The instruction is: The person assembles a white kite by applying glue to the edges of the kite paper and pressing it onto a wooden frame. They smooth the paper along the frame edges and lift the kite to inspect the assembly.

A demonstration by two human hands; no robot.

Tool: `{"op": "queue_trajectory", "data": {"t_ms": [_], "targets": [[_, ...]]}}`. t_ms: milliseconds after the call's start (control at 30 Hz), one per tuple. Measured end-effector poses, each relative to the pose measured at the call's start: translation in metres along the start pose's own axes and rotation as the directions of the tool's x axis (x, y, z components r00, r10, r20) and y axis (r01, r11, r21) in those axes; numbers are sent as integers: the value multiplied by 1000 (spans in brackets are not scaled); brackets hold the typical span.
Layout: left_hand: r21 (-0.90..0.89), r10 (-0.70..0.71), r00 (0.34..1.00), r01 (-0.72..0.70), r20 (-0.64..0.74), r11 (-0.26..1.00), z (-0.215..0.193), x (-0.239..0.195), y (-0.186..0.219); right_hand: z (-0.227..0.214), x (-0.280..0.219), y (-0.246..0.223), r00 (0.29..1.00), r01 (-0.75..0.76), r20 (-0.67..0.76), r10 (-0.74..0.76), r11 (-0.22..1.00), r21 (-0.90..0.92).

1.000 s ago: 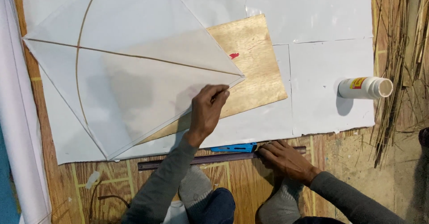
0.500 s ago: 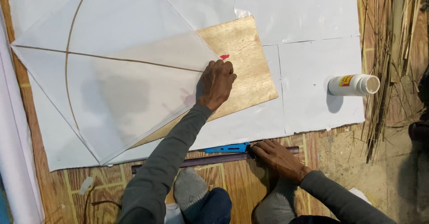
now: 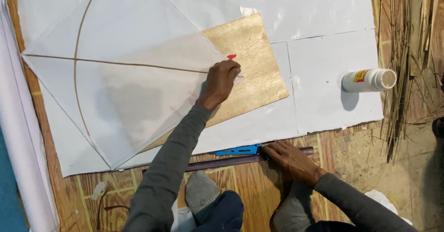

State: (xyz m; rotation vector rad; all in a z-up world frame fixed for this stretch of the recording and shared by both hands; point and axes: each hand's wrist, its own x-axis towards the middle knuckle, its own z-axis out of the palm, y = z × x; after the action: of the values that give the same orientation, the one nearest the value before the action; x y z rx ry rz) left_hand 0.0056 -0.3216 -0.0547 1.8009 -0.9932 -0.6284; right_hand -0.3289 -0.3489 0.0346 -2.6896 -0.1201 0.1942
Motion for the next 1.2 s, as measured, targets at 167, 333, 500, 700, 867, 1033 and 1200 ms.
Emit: {"op": "queue_trajectory", "data": {"t_ms": [167,333,500,700,867,1033,1200], "targets": [[14,97,979,-96,-178,995,-56,-43,29,-13,6,3,997,60,-37,-61,998,-21],[150,194,941,-157,-277,976,-72,-84,34,-11,38,27,988,-2,-153,14,997,82],[430,263,954,-179,-144,885,-51,-97,11,-54,131,32,667,-391,-385,638,739,548],[441,270,959,-205,-90,874,-53,-94,22,-37,190,72,574,-385,-303,761,577,720],[424,186,982,-150,-45,893,-55,-98,9,-52,205,63,552,-412,-231,801,503,760],[391,158,987,-132,-35,911,-56,-104,6,-51,203,65,527,-479,-152,836,440,759],[414,151,988,-127,-27,902,-54,-108,1,-62,207,55,521,-488,-103,847,395,778]]}}
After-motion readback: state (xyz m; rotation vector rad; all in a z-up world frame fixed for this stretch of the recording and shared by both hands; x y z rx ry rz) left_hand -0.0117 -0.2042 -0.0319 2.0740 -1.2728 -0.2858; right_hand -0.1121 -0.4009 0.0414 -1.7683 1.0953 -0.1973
